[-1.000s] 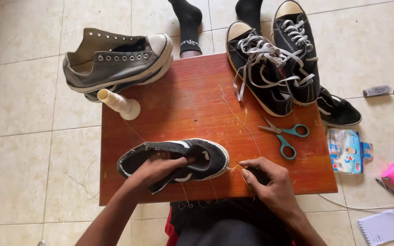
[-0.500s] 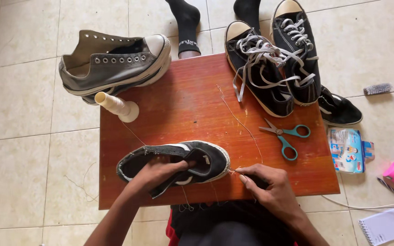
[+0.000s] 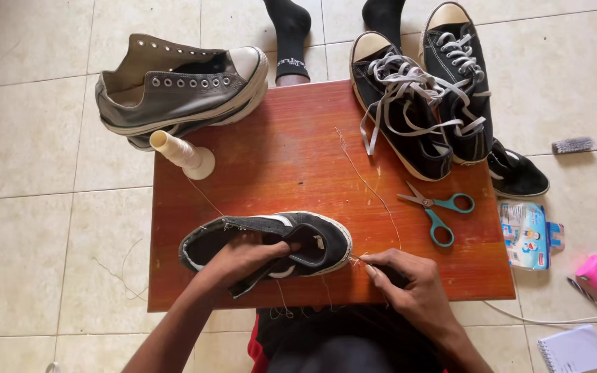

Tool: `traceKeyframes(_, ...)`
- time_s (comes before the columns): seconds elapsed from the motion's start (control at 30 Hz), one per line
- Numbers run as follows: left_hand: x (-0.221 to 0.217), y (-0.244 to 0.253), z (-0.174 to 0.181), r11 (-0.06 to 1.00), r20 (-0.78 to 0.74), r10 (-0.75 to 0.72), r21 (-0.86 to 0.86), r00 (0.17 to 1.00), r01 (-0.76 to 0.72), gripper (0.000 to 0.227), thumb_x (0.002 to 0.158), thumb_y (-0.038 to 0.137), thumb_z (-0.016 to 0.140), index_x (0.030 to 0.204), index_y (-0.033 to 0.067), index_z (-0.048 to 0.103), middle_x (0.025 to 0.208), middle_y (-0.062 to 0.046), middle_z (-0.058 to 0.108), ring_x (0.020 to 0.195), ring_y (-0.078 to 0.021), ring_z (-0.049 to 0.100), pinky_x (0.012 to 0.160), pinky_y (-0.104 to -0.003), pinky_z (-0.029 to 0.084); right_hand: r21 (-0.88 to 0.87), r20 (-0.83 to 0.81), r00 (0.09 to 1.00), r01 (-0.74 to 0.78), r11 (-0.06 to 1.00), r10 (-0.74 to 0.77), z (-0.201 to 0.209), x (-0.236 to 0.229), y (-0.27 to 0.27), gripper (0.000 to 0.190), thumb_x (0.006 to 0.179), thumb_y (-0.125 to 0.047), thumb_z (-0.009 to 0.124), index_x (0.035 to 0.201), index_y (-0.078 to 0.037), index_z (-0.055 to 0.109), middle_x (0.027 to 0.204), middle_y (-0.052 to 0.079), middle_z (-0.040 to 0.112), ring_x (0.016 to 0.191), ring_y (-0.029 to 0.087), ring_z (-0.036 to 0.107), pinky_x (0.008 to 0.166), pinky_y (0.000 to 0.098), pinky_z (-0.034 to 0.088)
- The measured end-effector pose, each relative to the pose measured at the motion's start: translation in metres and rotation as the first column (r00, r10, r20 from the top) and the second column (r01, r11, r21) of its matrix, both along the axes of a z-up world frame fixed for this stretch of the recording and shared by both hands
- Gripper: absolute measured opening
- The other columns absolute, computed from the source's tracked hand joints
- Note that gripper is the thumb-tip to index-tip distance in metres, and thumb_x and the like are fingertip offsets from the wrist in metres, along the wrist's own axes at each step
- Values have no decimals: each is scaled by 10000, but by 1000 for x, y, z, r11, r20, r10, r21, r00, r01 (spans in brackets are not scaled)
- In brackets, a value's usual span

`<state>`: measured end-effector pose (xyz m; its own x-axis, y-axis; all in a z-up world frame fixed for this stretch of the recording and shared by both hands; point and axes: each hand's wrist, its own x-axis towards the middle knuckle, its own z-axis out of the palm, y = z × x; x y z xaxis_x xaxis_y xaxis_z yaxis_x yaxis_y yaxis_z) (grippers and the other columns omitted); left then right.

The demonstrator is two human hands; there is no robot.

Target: The person sews a black sneaker by hand using thread and a needle, pulling the thread through the shoe's material.

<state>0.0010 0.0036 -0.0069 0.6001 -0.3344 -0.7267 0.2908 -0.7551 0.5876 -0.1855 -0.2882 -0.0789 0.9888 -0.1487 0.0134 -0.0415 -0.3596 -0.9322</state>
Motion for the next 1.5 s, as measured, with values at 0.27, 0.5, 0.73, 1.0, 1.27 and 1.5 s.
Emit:
traceKeyframes(0.27, 0, 6, -14, 999, -7, 14, -37, 1000, -14, 354, 1014, 440, 952, 884, 183, 746, 843, 43, 602, 849, -104, 584, 818, -342, 477, -16, 26, 1000, -6, 1000, 6, 1, 2, 0, 177, 1032, -154, 878, 1173, -101, 970, 1116, 27, 1009, 990, 116, 939, 887, 262, 701)
traceKeyframes(0.5, 0, 11, -29, 997, 66, -80, -4, 995, 80, 455, 1043, 511, 940, 879, 206, 644, 866, 32, 544, 853, -106, 555, 819, -347, 471, -18, 17, 1000, 6, 1000, -5, -1, 0, 2, 172, 1033, -155, 881, 1165, -100, 976, 1093, 21, 1005, 955, 105, 922, 856, 255, 682)
traceKeyframes(0.73, -3, 6, -3, 985, -22, 76, -157, 997, -78, 412, 1023, 383, 984, 847, 183, 669, 851, 49, 574, 835, -97, 561, 774, -345, 469, -79, -6, 1000, -12, 997, 12, -1, 4, -1, 159, 1006, -115, 861, 1132, -103, 958, 1077, 4, 1004, 983, 118, 936, 904, 277, 687)
traceKeyframes(1.0, 11, 11, -14, 997, -304, 37, -50, 952, -55, 459, 1073, 494, 807, 1416, 266, 1008, 1154, 65, 913, 986, -75, 716, 846, -231, 509, -259, -189, 969, -204, 944, 157, 15, 35, -16, 54, 948, -221, 847, 914, -180, 856, 925, -69, 1002, 806, 90, 910, 779, 313, 643)
traceKeyframes(1.27, 4, 16, -45, 967, -396, 3, -233, 918, -103, 505, 1128, 402, 742, 1547, 170, 902, 1404, 14, 930, 1223, -105, 818, 1010, -227, 612, -397, -196, 975, -173, 901, 101, -9, 37, 5, 64, 964, -266, 832, 1006, -221, 815, 840, -20, 875, 700, 225, 764, 740, 408, 574)
traceKeyframes(1.5, 13, 5, -33, 997, -380, -80, -36, 922, 72, 784, 990, 668, 701, 1673, 296, 801, 1607, 41, 859, 1431, -165, 757, 1210, -321, 563, -374, -220, 969, -187, 908, 109, -17, 45, 8, 90, 957, -271, 824, 1031, -221, 825, 940, -24, 958, 734, 237, 837, 747, 428, 580)
